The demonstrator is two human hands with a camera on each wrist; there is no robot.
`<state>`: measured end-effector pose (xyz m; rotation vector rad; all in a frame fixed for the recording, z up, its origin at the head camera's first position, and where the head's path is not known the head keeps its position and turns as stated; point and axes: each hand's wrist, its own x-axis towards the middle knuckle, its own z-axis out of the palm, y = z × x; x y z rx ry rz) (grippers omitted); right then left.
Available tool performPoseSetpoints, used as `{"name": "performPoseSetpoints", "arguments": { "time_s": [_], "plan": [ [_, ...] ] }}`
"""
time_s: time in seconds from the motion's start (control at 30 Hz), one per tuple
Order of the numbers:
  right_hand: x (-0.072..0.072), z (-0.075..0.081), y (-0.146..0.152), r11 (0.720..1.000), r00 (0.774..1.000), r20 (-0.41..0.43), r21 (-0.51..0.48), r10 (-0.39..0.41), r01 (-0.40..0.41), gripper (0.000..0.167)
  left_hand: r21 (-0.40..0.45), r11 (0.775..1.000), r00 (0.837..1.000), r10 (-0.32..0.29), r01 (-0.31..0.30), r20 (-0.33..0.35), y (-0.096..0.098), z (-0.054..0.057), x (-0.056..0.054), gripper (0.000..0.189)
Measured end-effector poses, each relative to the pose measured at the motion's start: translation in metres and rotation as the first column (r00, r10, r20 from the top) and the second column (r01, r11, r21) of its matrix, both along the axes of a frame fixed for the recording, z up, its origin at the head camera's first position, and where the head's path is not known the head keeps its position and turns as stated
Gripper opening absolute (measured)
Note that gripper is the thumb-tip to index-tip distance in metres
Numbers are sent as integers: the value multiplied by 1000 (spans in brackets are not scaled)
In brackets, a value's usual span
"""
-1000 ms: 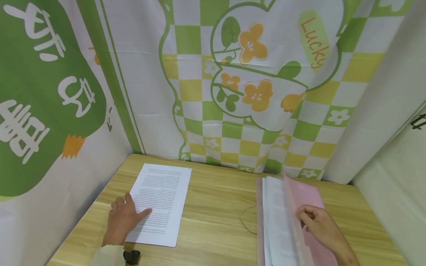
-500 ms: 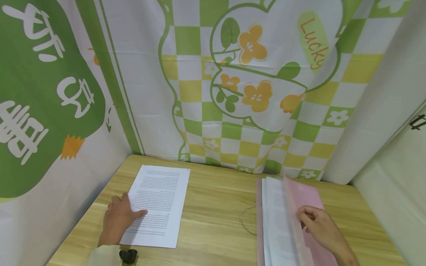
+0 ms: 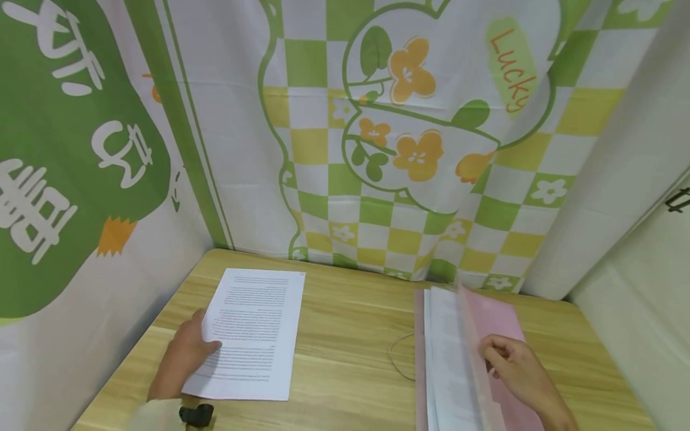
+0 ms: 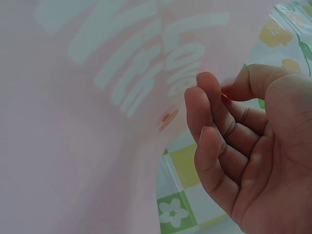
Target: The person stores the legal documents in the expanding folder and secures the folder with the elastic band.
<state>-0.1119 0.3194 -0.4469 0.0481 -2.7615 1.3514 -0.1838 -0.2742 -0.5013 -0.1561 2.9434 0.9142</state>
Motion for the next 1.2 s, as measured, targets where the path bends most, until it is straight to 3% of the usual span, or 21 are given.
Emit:
{"name": "performPoseSetpoints", "arguments": {
  "time_s": [0.17, 0.3, 0.43, 0.6, 0.97, 1.2],
  "plan": [
    [0, 1, -1, 1000, 1000, -5, -1, 8, -8, 20, 45, 999, 999, -24, 25, -30, -3, -2, 1, 76],
    [-1, 1, -1, 1000, 1000, -6, 10, 3, -3, 19, 159, 986, 999, -37, 39, -13, -2, -4, 3, 74],
    [-1, 2, -2, 1000, 1000, 4, 18, -2, 2, 19, 310, 950, 999, -49, 41, 19, 1, -6, 5, 75],
    [-1, 2, -3, 1000, 1000, 28, 9, 9, -9, 20, 423, 905, 997, -62, 40, 39, 4, -6, 9, 69],
    [-2, 2, -7, 1000, 996, 84, 18, -2, 0, 22, 560, 827, 995, -87, 46, 46, 17, -5, 8, 62],
    [-3, -3, -8, 999, 999, 40, 22, 28, -29, 20, 616, 788, 994, -74, 11, 77, 23, -6, 7, 64]
  ]
}}
